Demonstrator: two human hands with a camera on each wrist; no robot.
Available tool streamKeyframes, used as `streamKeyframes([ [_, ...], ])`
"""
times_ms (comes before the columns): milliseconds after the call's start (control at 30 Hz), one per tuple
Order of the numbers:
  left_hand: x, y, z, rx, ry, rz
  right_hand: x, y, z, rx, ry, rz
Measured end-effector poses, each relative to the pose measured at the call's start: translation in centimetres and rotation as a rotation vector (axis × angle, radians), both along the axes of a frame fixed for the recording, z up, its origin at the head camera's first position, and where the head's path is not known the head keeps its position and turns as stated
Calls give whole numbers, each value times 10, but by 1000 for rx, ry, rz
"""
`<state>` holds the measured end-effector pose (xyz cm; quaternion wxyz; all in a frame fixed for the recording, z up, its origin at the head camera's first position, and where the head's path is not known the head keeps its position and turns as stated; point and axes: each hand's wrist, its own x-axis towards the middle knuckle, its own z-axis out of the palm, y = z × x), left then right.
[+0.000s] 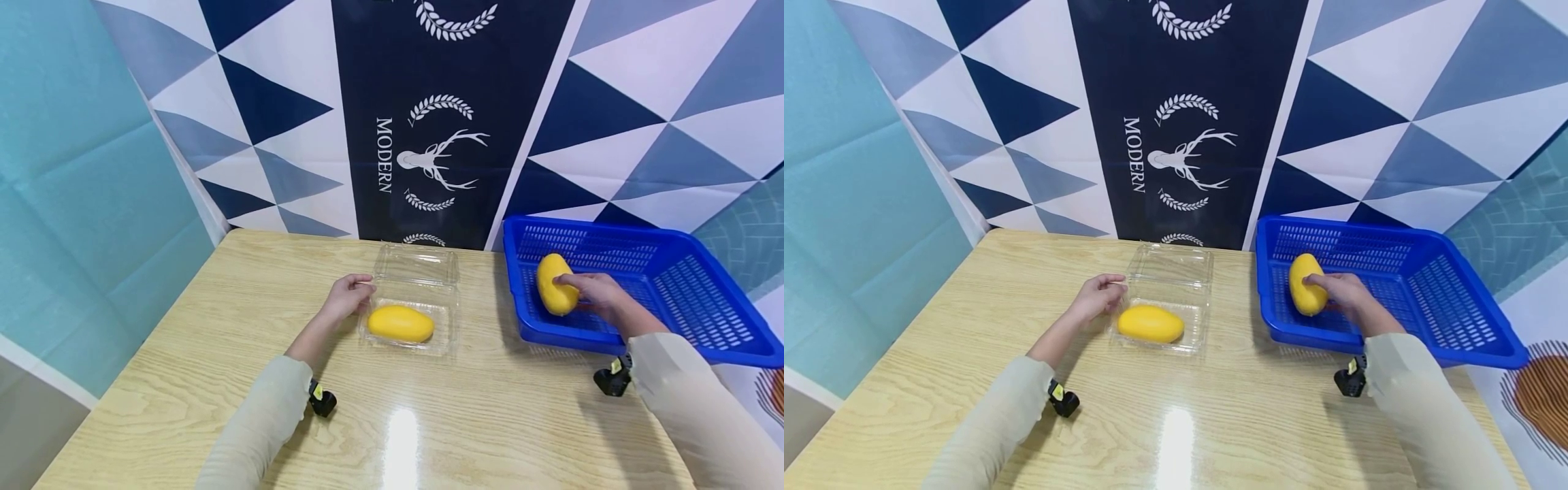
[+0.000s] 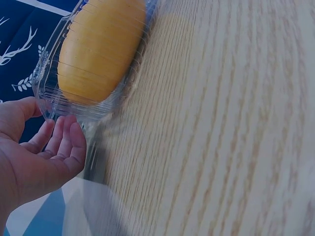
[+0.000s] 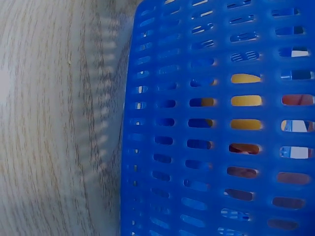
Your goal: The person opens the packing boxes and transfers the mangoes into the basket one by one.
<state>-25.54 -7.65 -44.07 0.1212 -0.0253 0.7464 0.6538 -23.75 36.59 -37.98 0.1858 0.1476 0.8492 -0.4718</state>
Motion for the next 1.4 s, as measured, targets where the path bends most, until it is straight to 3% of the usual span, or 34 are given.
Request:
streamKeyframes([
  [367, -1, 0, 0, 4, -14, 3, -1, 2, -1, 17, -80, 53],
  [500, 2, 1, 4, -1, -15, -2, -1, 2, -1, 14, -89, 60],
  [733, 1, 0, -1, -2, -14, 5, -2, 2, -1, 10, -102, 69],
  [1400, 2, 1, 2, -1, -4, 12, -3, 2, -1, 1, -134, 85],
])
